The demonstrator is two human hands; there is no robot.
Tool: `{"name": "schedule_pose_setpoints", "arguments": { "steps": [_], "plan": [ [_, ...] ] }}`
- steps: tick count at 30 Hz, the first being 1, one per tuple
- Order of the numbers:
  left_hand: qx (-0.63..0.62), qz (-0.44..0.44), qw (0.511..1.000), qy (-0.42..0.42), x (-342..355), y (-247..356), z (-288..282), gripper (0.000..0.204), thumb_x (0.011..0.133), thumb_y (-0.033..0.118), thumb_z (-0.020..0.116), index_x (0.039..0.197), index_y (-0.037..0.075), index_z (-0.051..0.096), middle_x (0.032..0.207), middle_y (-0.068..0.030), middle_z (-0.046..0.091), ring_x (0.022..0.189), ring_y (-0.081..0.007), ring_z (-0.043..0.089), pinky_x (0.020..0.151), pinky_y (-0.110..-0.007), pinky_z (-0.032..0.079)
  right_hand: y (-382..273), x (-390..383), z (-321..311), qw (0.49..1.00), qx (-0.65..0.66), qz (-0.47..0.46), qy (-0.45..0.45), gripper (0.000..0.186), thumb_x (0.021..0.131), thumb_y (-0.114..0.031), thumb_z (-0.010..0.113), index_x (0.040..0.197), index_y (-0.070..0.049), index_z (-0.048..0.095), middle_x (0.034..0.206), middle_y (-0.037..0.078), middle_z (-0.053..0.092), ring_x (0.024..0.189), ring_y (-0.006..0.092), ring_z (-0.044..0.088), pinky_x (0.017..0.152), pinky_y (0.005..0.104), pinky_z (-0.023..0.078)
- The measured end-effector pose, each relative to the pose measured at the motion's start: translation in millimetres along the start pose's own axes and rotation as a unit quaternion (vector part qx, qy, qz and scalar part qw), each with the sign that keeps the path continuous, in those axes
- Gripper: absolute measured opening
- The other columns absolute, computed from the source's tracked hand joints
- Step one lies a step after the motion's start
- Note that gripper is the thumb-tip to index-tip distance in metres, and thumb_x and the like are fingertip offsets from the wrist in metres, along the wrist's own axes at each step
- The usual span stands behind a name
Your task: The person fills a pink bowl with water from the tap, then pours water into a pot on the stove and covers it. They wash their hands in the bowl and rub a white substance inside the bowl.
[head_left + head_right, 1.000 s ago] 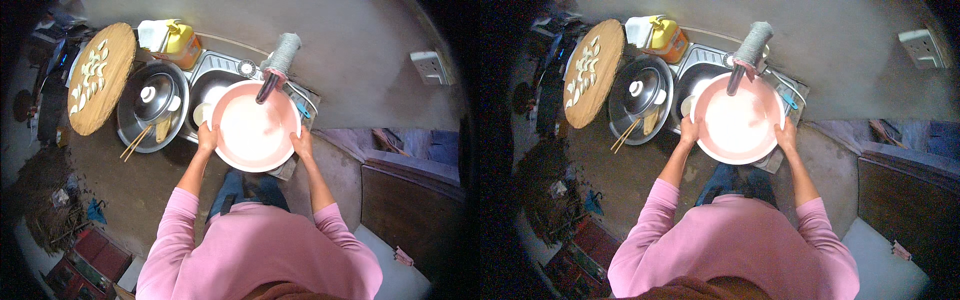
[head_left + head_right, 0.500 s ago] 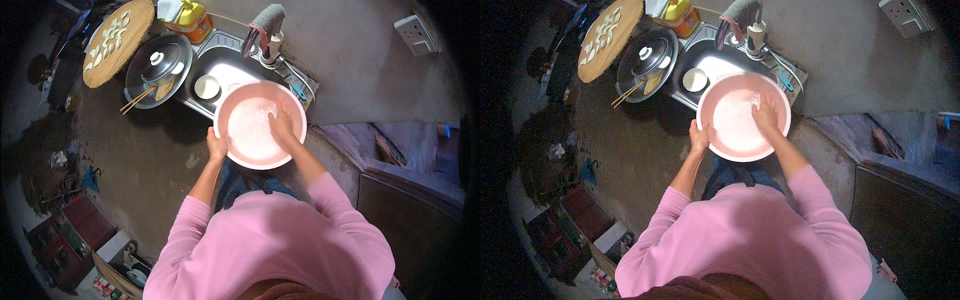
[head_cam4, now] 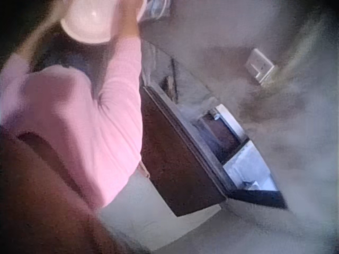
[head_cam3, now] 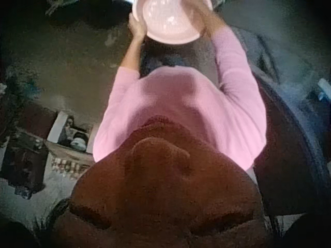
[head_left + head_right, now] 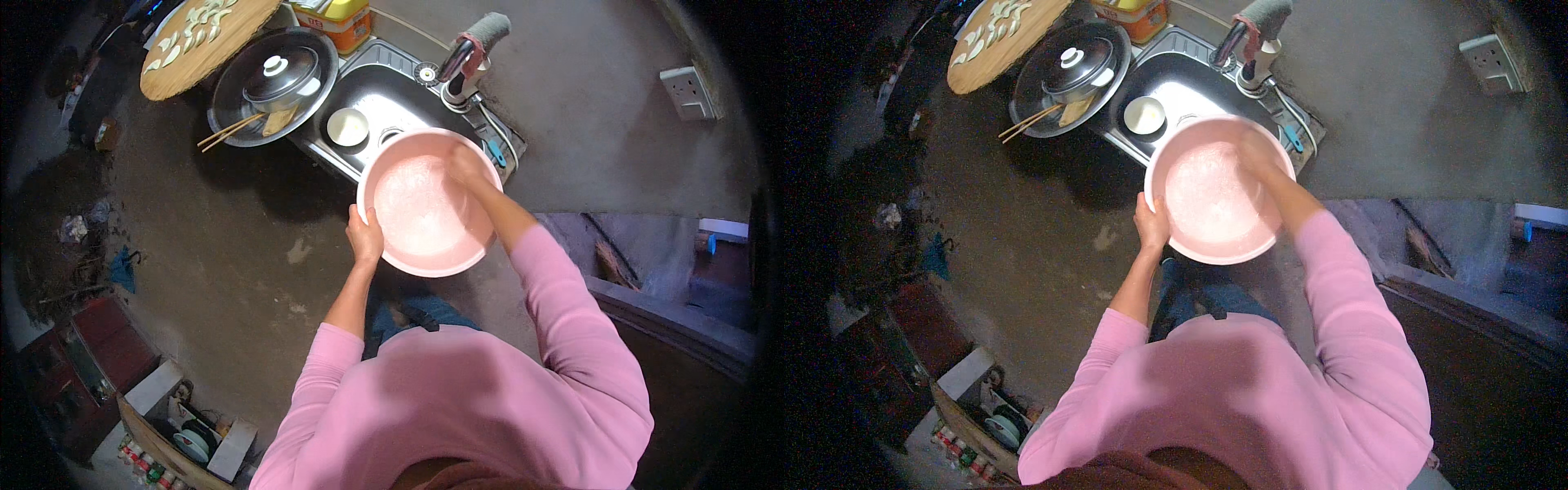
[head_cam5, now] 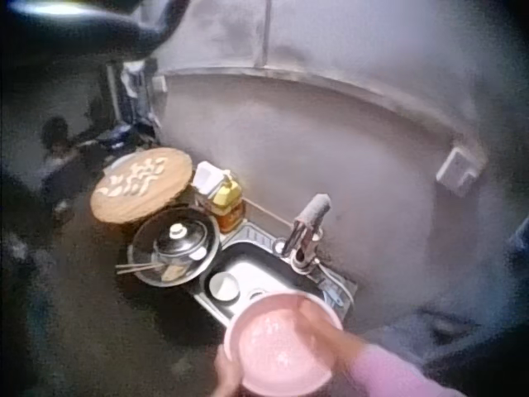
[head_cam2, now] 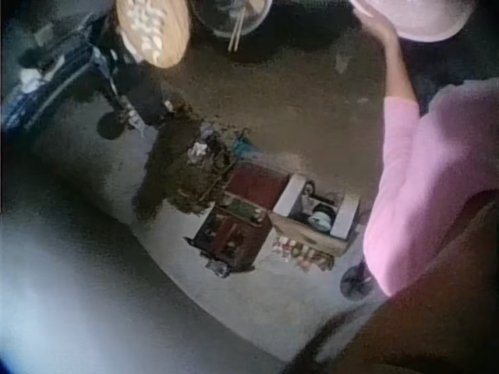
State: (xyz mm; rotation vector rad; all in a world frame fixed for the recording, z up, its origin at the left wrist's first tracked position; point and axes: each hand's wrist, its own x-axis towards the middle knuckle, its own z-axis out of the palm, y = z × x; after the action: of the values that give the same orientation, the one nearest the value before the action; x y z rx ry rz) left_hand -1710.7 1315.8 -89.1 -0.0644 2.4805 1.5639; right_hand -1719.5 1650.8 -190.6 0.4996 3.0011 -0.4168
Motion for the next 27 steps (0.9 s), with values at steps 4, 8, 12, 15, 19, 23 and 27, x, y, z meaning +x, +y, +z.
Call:
{"name": "schedule_pose_setpoints", "arguments": {
  "steps": [4,8,12,15,19,23,27],
  "plan": [
    [0.018,-0.003,1.000,0.005,-5.1,-8.1,-3.9,0.020,0.094,0.015,0.056,0.103,-0.003,0.052,0.094,-0.0300,0.066,0.094,-0.0483,0.064,0.076,-0.052,0.049,-37.4,-32.3,-26.6,0.995,0.058,0.054,0.064,0.024,0.085,-0.016,0.054,0.082,0.003,0.070,0.087,0.026,0.067,0.081,0.0415,0.064,0.076,0.0501,0.051],
    [0.014,-0.014,0.999,-0.040,-3.7,1.8,-0.8,0.022,0.094,0.017,0.055,0.106,-0.002,0.053,0.097,-0.0303,0.066,0.097,-0.0493,0.062,0.079,-0.054,0.049,-97.1,-7.6,3.1,0.964,0.254,0.063,0.048,0.022,0.084,-0.012,0.055,0.088,0.002,0.071,0.087,0.024,0.067,0.084,0.0412,0.064,0.082,0.0486,0.051],
    [0.055,-0.018,0.997,-0.058,6.4,5.7,-13.6,0.022,0.094,0.013,0.052,0.108,-0.004,0.050,0.095,-0.0342,0.064,0.093,-0.0518,0.061,0.078,-0.056,0.048,-172.3,10.2,-23.3,0.964,-0.013,-0.213,-0.159,0.025,0.087,-0.014,0.053,0.097,0.000,0.071,0.096,0.024,0.069,0.091,0.0370,0.066,0.085,0.0460,0.051],
    [0.040,-0.027,0.998,-0.035,7.9,-0.7,-17.6,0.022,0.094,0.012,0.052,0.107,-0.004,0.049,0.096,-0.0328,0.065,0.094,-0.0509,0.062,0.080,-0.056,0.048,-171.7,-7.1,-120.7,0.981,0.042,-0.058,-0.180,0.027,0.088,-0.016,0.050,0.093,-0.001,0.072,0.094,0.021,0.070,0.092,0.0352,0.068,0.078,0.0449,0.053],
    [0.011,-0.009,1.000,-0.013,13.1,3.5,-0.9,0.021,0.093,0.012,0.052,0.105,-0.005,0.050,0.095,-0.0317,0.065,0.092,-0.0508,0.063,0.080,-0.056,0.048,-22.3,-18.6,-54.7,0.970,-0.170,-0.080,-0.151,0.023,0.088,-0.017,0.050,0.095,-0.005,0.069,0.089,0.021,0.069,0.090,0.0389,0.066,0.078,0.0528,0.050],
    [-0.009,-0.018,0.999,0.030,10.6,-12.5,5.2,0.023,0.095,0.018,0.053,0.103,-0.003,0.051,0.094,-0.0323,0.064,0.092,-0.0519,0.061,0.080,-0.057,0.047,-75.5,-57.1,-34.0,0.992,0.036,0.061,0.100,0.025,0.089,-0.016,0.051,0.097,-0.003,0.070,0.102,0.025,0.067,0.099,0.0406,0.062,0.088,0.0510,0.048],
    [-0.017,-0.048,0.999,0.005,8.9,11.3,6.7,0.029,0.096,0.026,0.056,0.105,-0.002,0.055,0.101,-0.0291,0.065,0.100,-0.0472,0.062,0.084,-0.052,0.049,-103.7,-30.7,27.7,0.929,0.300,0.204,0.069,0.032,0.093,-0.020,0.055,0.117,0.001,0.060,0.115,0.025,0.063,0.110,0.0395,0.059,0.096,0.0440,0.045]
  ]
}}
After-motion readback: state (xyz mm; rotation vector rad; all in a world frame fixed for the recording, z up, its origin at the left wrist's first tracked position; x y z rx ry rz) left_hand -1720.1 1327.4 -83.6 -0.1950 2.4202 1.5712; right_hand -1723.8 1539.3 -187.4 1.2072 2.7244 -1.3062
